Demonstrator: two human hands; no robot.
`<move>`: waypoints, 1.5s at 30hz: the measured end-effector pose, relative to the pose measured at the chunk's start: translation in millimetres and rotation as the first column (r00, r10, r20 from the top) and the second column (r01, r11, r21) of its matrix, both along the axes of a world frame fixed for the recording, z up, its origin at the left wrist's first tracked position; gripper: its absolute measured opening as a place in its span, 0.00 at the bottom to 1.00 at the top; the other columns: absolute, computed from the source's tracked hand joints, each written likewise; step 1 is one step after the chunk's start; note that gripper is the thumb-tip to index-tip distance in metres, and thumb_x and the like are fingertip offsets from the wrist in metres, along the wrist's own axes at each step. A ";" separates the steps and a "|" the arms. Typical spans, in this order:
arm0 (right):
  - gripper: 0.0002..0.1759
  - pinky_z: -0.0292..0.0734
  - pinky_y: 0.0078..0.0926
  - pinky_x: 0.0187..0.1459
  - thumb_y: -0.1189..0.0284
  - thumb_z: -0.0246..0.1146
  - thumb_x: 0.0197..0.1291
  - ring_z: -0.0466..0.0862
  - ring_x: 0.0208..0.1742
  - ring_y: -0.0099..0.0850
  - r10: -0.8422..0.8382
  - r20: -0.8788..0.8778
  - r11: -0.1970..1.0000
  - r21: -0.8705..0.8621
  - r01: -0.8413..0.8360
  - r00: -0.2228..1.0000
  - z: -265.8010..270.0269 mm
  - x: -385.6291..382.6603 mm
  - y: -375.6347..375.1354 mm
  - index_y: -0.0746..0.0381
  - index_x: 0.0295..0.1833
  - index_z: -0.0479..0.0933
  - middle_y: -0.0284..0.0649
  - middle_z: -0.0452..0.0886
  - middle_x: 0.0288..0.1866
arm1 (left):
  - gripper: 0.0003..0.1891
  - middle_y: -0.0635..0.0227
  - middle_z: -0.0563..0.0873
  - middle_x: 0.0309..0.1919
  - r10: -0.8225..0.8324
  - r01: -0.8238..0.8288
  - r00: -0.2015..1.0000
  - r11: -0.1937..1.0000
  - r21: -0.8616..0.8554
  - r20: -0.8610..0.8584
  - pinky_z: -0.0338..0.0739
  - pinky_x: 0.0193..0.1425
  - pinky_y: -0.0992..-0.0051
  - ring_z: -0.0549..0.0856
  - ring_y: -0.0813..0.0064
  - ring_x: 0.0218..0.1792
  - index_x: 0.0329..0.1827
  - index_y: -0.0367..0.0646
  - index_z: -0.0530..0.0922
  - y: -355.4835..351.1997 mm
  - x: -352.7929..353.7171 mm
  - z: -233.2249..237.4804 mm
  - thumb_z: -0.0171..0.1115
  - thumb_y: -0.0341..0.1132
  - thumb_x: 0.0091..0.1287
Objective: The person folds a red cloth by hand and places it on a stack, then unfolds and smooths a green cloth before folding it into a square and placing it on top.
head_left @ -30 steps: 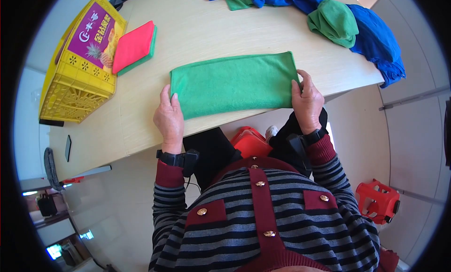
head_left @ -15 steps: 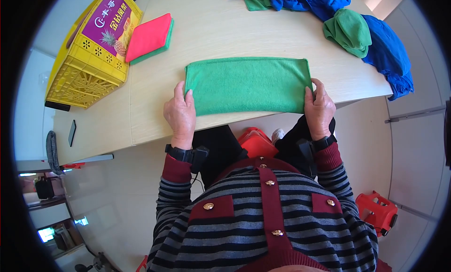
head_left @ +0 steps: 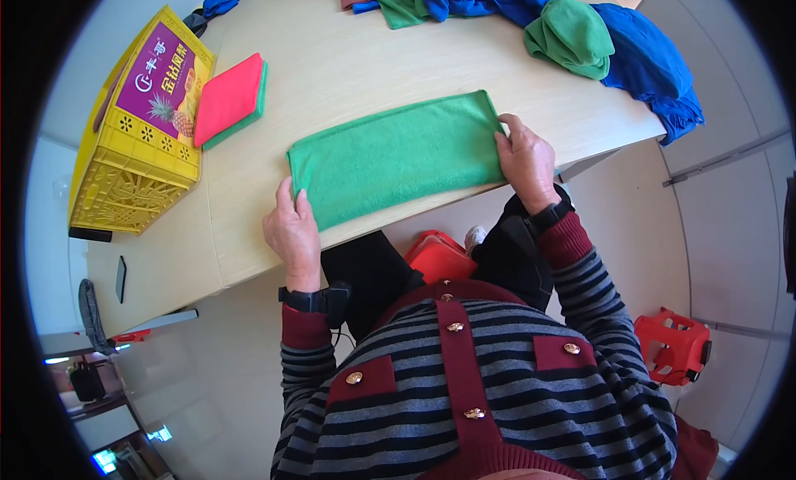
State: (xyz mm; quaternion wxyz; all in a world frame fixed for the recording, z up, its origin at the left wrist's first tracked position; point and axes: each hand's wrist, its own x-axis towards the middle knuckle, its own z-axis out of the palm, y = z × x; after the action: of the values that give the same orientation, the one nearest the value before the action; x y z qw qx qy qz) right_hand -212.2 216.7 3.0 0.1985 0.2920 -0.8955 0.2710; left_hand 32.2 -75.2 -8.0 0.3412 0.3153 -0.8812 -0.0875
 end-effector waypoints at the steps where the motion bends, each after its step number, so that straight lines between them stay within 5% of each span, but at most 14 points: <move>1: 0.14 0.81 0.43 0.35 0.69 0.66 0.66 0.87 0.33 0.46 0.013 0.005 1.000 0.020 -0.013 1.000 0.5 -3.4 -3.1 0.55 0.56 0.78 0.44 0.86 0.32 | 0.15 0.60 0.79 0.19 0.010 -0.010 1.000 1.000 0.003 0.003 0.73 0.32 0.58 0.81 0.59 0.22 0.60 0.47 0.82 -0.2 1.4 0.0 0.66 0.32 0.71; 10: 0.17 0.79 0.43 0.49 0.72 0.66 0.62 0.84 0.47 0.47 0.041 -0.031 0.973 0.229 -0.033 0.999 28.8 10.7 -5.2 0.59 0.57 0.78 0.46 0.84 0.45 | 0.15 0.63 0.79 0.19 0.054 -0.055 0.997 0.998 0.020 0.052 0.73 0.35 0.58 0.79 0.61 0.23 0.60 0.45 0.82 0.9 15.5 9.5 0.66 0.32 0.71; 12: 0.18 0.78 0.42 0.52 0.73 0.66 0.61 0.83 0.50 0.46 0.030 -0.067 0.965 0.261 -0.011 0.997 38.8 18.3 -10.7 0.60 0.57 0.78 0.46 0.84 0.48 | 0.15 0.65 0.81 0.24 0.044 -0.043 0.999 0.993 -0.107 0.006 0.74 0.41 0.59 0.81 0.61 0.28 0.59 0.45 0.82 5.2 16.4 15.4 0.67 0.32 0.70; 13: 0.19 0.76 0.42 0.55 0.74 0.66 0.60 0.81 0.52 0.46 0.142 -0.069 0.975 0.183 -0.127 0.987 41.2 22.0 -15.7 0.61 0.57 0.78 0.46 0.82 0.49 | 0.15 0.65 0.83 0.26 0.023 -0.024 1.000 0.984 -0.174 -0.011 0.75 0.44 0.59 0.82 0.62 0.31 0.59 0.45 0.82 6.9 13.8 20.2 0.67 0.32 0.69; 16: 0.19 0.75 0.42 0.58 0.73 0.67 0.58 0.80 0.53 0.46 0.433 0.006 0.901 0.025 -0.433 0.901 46.8 45.6 -34.7 0.63 0.56 0.79 0.46 0.81 0.50 | 0.16 0.64 0.84 0.35 -0.205 0.213 0.976 0.970 -0.120 0.077 0.75 0.51 0.59 0.82 0.61 0.39 0.58 0.45 0.82 24.9 -4.1 35.9 0.69 0.31 0.67; 19: 0.18 0.75 0.42 0.57 0.72 0.68 0.59 0.81 0.54 0.46 0.505 0.060 0.859 0.060 -0.508 0.861 45.4 68.3 -47.7 0.62 0.55 0.80 0.44 0.82 0.48 | 0.18 0.63 0.84 0.42 -0.413 0.429 0.901 0.895 -0.127 0.133 0.75 0.55 0.59 0.82 0.60 0.45 0.56 0.44 0.83 55.3 -27.1 46.8 0.72 0.31 0.63; 27: 0.15 0.81 0.41 0.50 0.70 0.68 0.61 0.86 0.44 0.44 0.275 0.066 0.948 -0.186 -0.259 0.959 19.5 -15.8 -1.2 0.61 0.53 0.83 0.44 0.85 0.41 | 0.21 0.59 0.83 0.50 -0.677 0.699 0.703 0.715 -0.033 0.215 0.76 0.59 0.60 0.82 0.56 0.53 0.56 0.42 0.82 105.7 -61.7 56.7 0.74 0.29 0.59; 30: 0.14 0.82 0.39 0.49 0.71 0.65 0.63 0.88 0.43 0.42 0.229 0.242 0.960 -0.219 -0.177 0.943 16.7 -58.8 7.5 0.61 0.53 0.83 0.45 0.87 0.41 | 0.21 0.59 0.83 0.49 -0.727 0.751 0.652 0.658 -0.052 0.214 0.77 0.58 0.61 0.82 0.56 0.52 0.56 0.42 0.82 127.8 -92.4 55.4 0.74 0.28 0.58; 37: 0.17 0.82 0.38 0.50 0.67 0.64 0.59 0.88 0.46 0.42 0.393 0.374 0.918 -0.113 -0.379 0.840 2.2 -113.1 -14.0 0.56 0.54 0.85 0.41 0.89 0.42 | 0.18 0.62 0.81 0.44 -0.780 0.821 0.567 0.559 -0.112 0.263 0.77 0.54 0.63 0.81 0.60 0.48 0.51 0.41 0.81 162.8 -136.3 46.7 0.73 0.29 0.58; 45: 0.16 0.81 0.37 0.51 0.66 0.65 0.57 0.88 0.48 0.41 0.363 0.499 0.910 -0.009 -0.414 0.787 11.5 -121.4 -23.7 0.50 0.52 0.86 0.40 0.89 0.42 | 0.12 0.62 0.82 0.41 -0.787 0.818 0.573 0.564 -0.112 0.228 0.78 0.49 0.61 0.81 0.58 0.44 0.45 0.41 0.81 163.8 -132.8 40.5 0.70 0.26 0.59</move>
State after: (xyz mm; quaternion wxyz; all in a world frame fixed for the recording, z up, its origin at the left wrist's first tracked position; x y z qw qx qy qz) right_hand -333.6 193.0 14.5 -0.1097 0.4011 -0.8492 0.3255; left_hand -100.6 88.6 32.5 0.2258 -0.1522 -0.9550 -0.1177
